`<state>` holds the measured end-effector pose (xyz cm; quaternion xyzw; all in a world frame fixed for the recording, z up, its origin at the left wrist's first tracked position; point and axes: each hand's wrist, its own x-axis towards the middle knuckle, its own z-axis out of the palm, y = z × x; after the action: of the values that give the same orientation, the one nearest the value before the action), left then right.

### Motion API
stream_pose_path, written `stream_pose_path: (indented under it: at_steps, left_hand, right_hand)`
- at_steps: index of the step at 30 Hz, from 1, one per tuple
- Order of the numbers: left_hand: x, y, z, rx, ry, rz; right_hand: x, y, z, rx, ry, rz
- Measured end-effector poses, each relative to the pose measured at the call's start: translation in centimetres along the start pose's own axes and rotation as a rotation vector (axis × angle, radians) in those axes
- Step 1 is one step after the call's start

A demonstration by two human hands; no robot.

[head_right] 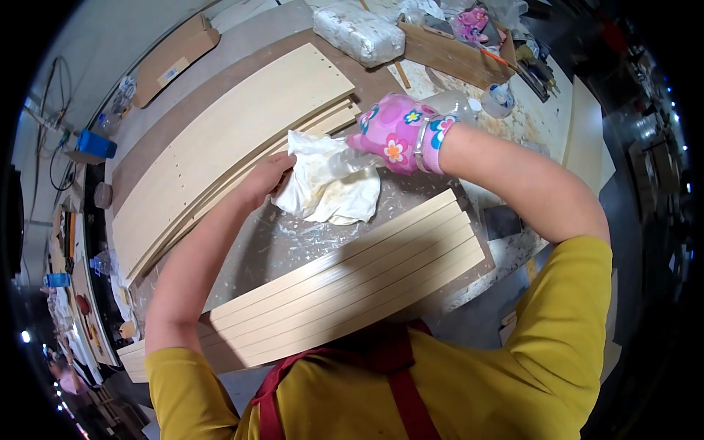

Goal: The person wipes the surfaces of several light-colored wooden panels with a white cloth. They repeatedly pour liquid from a clear plastic bottle onto the cloth and wipe each panel individually, flipping them over to treat both sides. The person handles the panels one at a time, moving them aside after wiping.

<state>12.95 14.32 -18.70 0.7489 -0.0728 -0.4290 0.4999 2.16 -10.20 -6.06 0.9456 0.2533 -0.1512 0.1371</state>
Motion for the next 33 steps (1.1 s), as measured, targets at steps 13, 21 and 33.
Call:
stream_pose_path:
  at_steps: [13,21,33]
  left_hand:
    - [-1.4,0.1,-0.2,0.161,0.058,-0.039]
    - [-1.7,-5.2,-1.6,0.406,-0.037,0.188]
    - [-2.8,-3.0,0.1,-0.069,0.061,-0.114]
  right_hand:
    - [1.5,-0.1,-0.4,-0.078,0.072,0.014]
    - [2.1,1.2,1.3,-0.169,0.028,-0.019]
    - [2.0,0.3,0.1,-0.049,-0.078,-0.006]
